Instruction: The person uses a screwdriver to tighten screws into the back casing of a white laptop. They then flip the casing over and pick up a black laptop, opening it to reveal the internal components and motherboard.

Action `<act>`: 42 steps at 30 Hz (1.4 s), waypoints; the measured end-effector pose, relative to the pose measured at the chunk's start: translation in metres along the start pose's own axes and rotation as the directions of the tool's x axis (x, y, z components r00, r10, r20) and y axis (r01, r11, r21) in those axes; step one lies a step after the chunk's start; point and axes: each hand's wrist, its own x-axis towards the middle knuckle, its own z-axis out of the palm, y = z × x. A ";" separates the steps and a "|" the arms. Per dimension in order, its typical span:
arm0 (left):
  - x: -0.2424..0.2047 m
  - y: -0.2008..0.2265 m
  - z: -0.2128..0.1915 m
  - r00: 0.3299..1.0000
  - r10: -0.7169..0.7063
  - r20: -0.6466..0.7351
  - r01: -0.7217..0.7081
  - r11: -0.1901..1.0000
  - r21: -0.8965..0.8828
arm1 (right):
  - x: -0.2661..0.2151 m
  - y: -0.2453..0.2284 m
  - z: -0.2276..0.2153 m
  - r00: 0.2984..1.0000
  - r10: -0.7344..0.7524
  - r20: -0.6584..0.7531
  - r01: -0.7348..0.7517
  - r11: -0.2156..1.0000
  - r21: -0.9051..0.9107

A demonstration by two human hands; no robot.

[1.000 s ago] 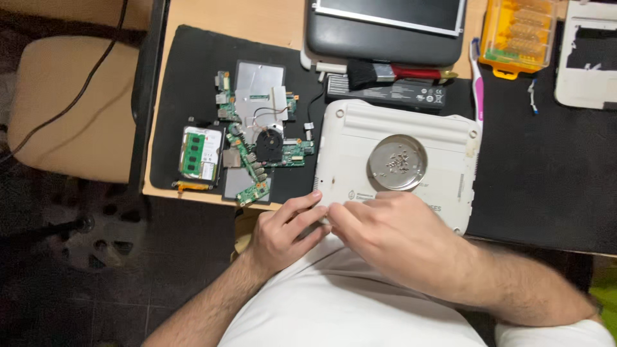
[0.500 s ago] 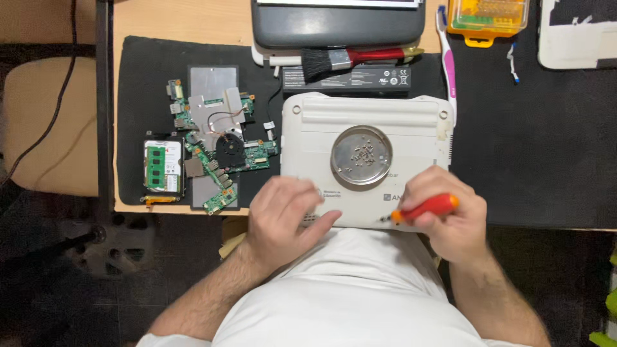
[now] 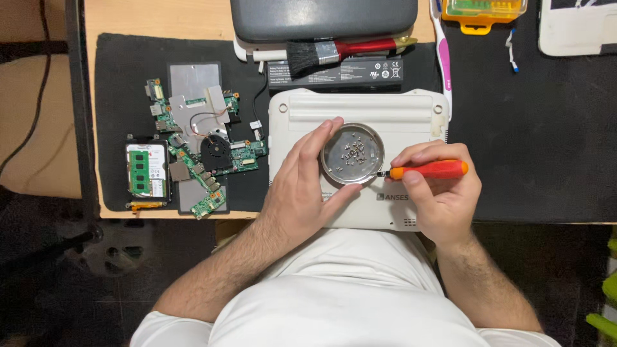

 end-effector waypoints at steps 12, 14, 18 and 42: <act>-0.009 -0.018 0.010 0.999 0.014 -0.044 -0.015 1.000 -0.012 | -0.002 0.006 -0.001 1.000 -0.001 0.005 0.001 1.000 -0.026; -0.008 -0.019 0.010 0.999 0.024 -0.042 -0.024 1.000 -0.007 | -0.003 0.008 -0.001 1.000 -0.004 0.010 0.005 1.000 -0.024; -0.005 -0.013 0.008 0.997 0.060 -0.046 -0.059 0.998 0.009 | -0.002 0.008 0.001 0.999 -0.039 0.022 0.040 0.997 -0.060; -0.004 -0.014 0.008 0.997 0.008 -0.076 -0.010 0.999 -0.032 | -0.003 -0.008 0.010 0.996 -0.042 0.077 0.047 0.997 -0.063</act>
